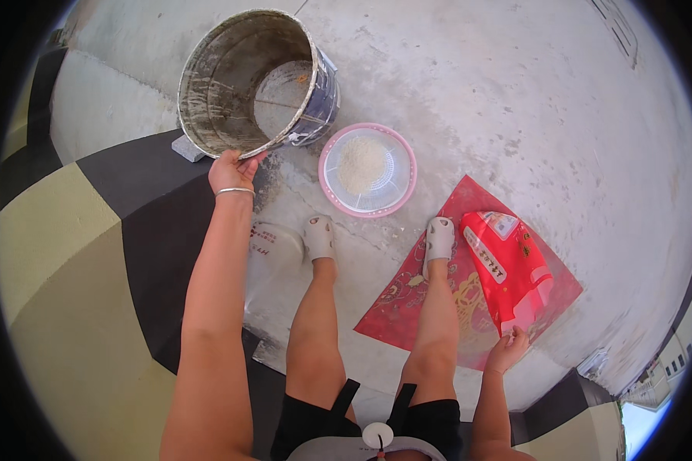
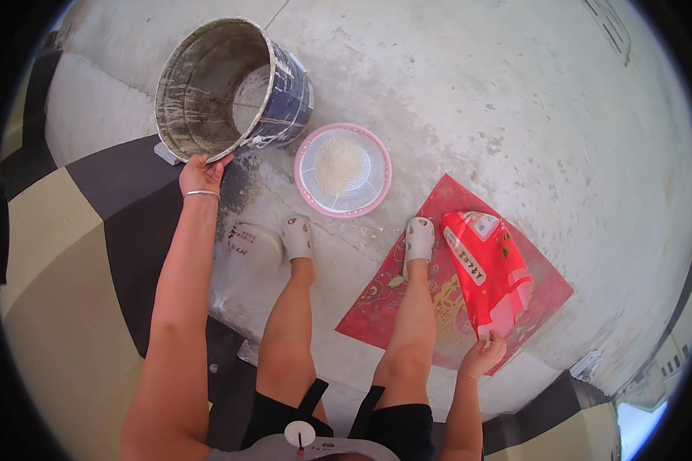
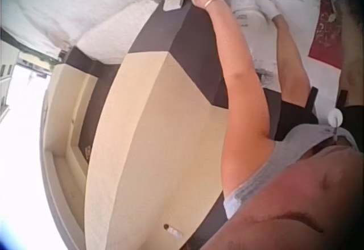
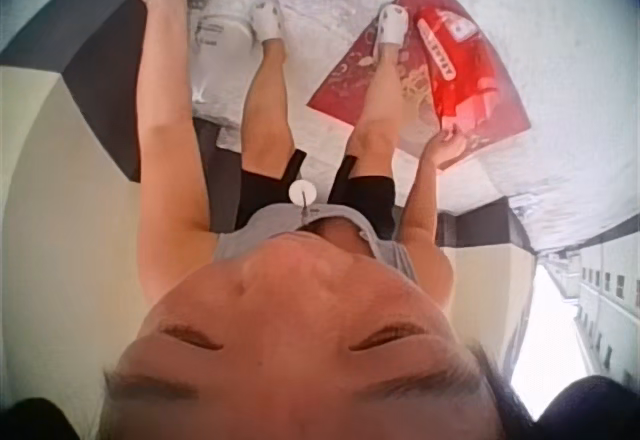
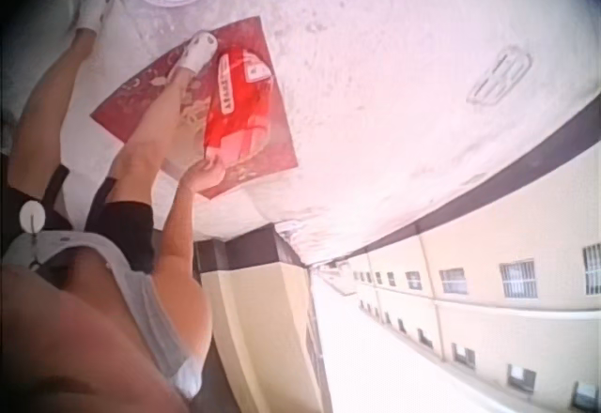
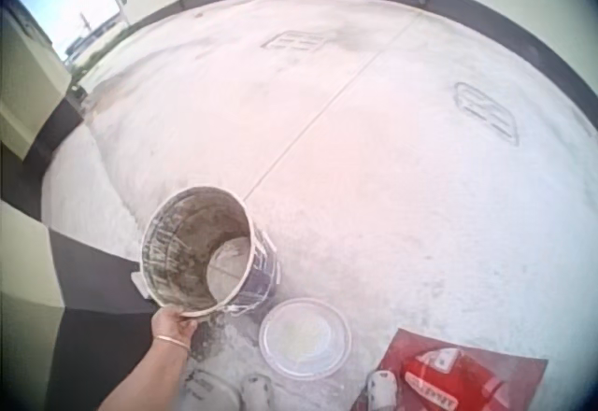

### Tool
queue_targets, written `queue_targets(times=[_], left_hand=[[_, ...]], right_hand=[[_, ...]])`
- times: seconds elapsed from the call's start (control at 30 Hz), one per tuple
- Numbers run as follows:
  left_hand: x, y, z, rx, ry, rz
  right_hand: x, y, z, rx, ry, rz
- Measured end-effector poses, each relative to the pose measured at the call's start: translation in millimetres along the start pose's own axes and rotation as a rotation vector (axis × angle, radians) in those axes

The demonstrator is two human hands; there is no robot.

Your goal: The person sweeps debris into a dustpan using a broom and then pours rice from a red bag into a pink colander. They shake the colander to sift the rice and remove impurities, repeating the process multiple times.

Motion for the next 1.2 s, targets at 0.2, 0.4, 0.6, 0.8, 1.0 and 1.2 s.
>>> queue_targets(times=[0.2,0.4,0.6,0.8,1.0,1.2], left_hand=[[28.1,-10.2,-16.1,-0.041,0.017,0.076],[20.0,-41.5,-17.8,-0.064,0.047,0.044],[14.3,-40.4,-0.6,0.021,0.025,0.030],[22.7,-39.2,-22.0,0.055,0.071,0.026],[-14.4,-23.0,-23.5,0.108,0.062,0.059],[-48.1,2.1,-71.1,0.066,0.203,0.041]], right_hand=[[26.6,-84.8,-174.6,1.005,-0.324,-0.523],[84.9,-345.1,-253.1,1.074,-0.892,-0.884],[100.6,-379.1,-308.9,1.076,-0.751,-0.959],[118.9,-349.2,-255.7,0.937,-0.738,-0.787],[109.1,-179.2,-196.7,0.959,-0.734,-0.720],[99.5,34.0,-166.6,0.833,-0.708,-0.515]])
Point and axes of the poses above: each hand's wrist, its own x-axis towards the middle knuckle, its own y-axis out of the back of the hand, z = x × y, the point moved 6 cm from there along x, towards the middle knuckle, and after that the axes turned 3 degrees about -x, right-handed, at the moved point
